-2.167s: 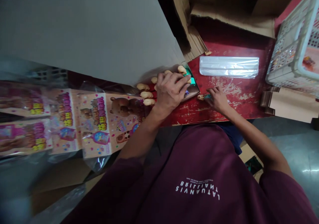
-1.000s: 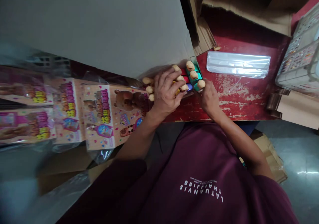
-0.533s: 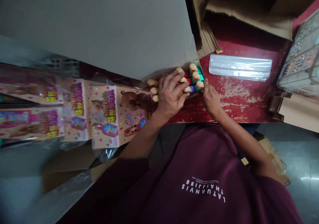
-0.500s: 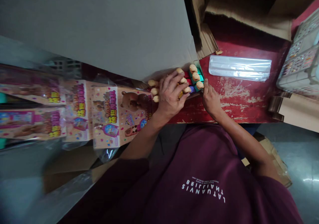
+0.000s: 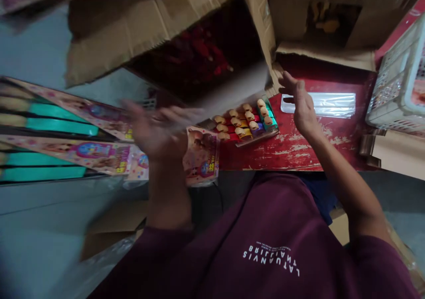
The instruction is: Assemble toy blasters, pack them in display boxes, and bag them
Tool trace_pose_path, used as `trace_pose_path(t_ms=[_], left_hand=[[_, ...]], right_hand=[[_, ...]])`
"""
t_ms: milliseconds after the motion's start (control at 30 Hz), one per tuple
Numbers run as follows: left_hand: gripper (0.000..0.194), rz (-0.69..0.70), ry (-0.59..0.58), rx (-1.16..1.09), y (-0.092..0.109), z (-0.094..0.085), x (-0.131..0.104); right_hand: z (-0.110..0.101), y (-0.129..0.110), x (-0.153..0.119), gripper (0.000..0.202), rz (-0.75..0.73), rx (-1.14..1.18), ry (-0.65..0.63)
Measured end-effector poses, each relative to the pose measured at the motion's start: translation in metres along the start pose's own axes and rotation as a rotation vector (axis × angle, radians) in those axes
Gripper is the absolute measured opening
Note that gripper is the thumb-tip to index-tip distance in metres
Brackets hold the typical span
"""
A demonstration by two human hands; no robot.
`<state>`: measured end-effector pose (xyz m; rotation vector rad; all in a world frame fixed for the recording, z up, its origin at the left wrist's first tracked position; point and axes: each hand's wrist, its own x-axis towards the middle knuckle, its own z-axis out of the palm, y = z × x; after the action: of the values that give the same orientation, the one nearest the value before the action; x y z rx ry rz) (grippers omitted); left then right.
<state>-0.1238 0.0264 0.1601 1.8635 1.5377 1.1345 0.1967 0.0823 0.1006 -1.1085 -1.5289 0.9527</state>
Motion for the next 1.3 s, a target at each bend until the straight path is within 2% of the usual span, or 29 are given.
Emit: trace_pose_path(t_ms=[67, 100, 133, 167, 200, 233, 300, 367, 433, 533, 600, 667, 733, 800, 833, 933, 1100, 1200, 1300], left_hand=[[0.061, -0.025, -0.193, -0.134, 0.005, 0.01, -0.022], [0.05, -0.01, -0.287, -0.101, 0.004, 0.018, -0.034], [0.05, 0.026, -0.353, 0.002, 0.0, 0.027, -0.046], [0.068, 0.07, -0.379, 0.13, -0.007, 0.037, -0.057], [0.088, 0.108, -0.359, 0.257, -0.014, 0.048, -0.067], [0.1, 0.127, -0.317, 0.374, -0.023, 0.059, -0.075], [0.1, 0.102, -0.202, 0.552, -0.039, 0.081, -0.087], [0.087, 0.027, -0.094, 0.642, -0.054, 0.097, -0.093], [0.076, -0.049, 0.019, 0.658, -0.067, 0.106, -0.094], [0.073, -0.101, 0.231, 0.637, -0.085, 0.111, -0.095], [0.066, -0.074, 0.334, 0.612, -0.096, 0.117, -0.099], [0.046, -0.014, 0.304, 0.542, -0.104, 0.131, -0.106], [0.031, 0.033, 0.158, 0.439, -0.108, 0.152, -0.113], [0.031, 0.042, 0.031, 0.351, -0.108, 0.176, -0.113], [0.033, 0.031, 0.006, 0.322, -0.108, 0.186, -0.111], [0.038, -0.026, 0.036, 0.291, -0.107, 0.209, -0.098], [0.035, -0.081, 0.015, 0.379, -0.108, 0.223, -0.079], [0.034, -0.121, 0.028, 0.421, -0.108, 0.229, -0.08], [0.031, -0.152, 0.052, 0.369, -0.11, 0.235, -0.088]], right_hand=[[-0.01, -0.016, 0.007, 0.079, -0.02, 0.044, -0.126], [-0.011, -0.019, 0.009, 0.076, -0.047, 0.013, -0.217], [-0.01, -0.02, 0.009, 0.072, -0.09, -0.06, -0.318], [-0.007, -0.018, 0.008, 0.07, -0.145, -0.167, -0.411], [0.0, -0.014, 0.007, 0.071, -0.207, -0.292, -0.488], [0.008, -0.008, 0.007, 0.076, -0.272, -0.421, -0.542], [0.027, 0.003, 0.008, 0.091, -0.384, -0.662, -0.592], [0.045, 0.011, 0.013, 0.099, -0.452, -0.823, -0.598], [0.055, 0.011, 0.019, 0.094, -0.491, -0.909, -0.591], [0.056, -0.001, 0.027, 0.079, -0.478, -0.996, -0.577], [0.05, -0.014, 0.027, 0.073, -0.416, -1.061, -0.577], [0.045, -0.025, 0.024, 0.071, -0.329, -1.116, -0.576], [0.042, -0.033, 0.02, 0.07, -0.244, -1.151, -0.569], [0.042, -0.037, 0.016, 0.072, -0.185, -1.165, -0.546], [0.042, -0.037, 0.013, 0.072, -0.167, -1.168, -0.526], [0.046, -0.033, 0.004, 0.071, -0.164, -1.17, -0.457], [0.049, -0.015, -0.012, 0.074, -0.218, -1.167, -0.385], [0.049, -0.005, -0.017, 0.076, -0.243, -1.145, -0.357], [0.047, 0.003, -0.021, 0.076, -0.259, -1.14, -0.332]])
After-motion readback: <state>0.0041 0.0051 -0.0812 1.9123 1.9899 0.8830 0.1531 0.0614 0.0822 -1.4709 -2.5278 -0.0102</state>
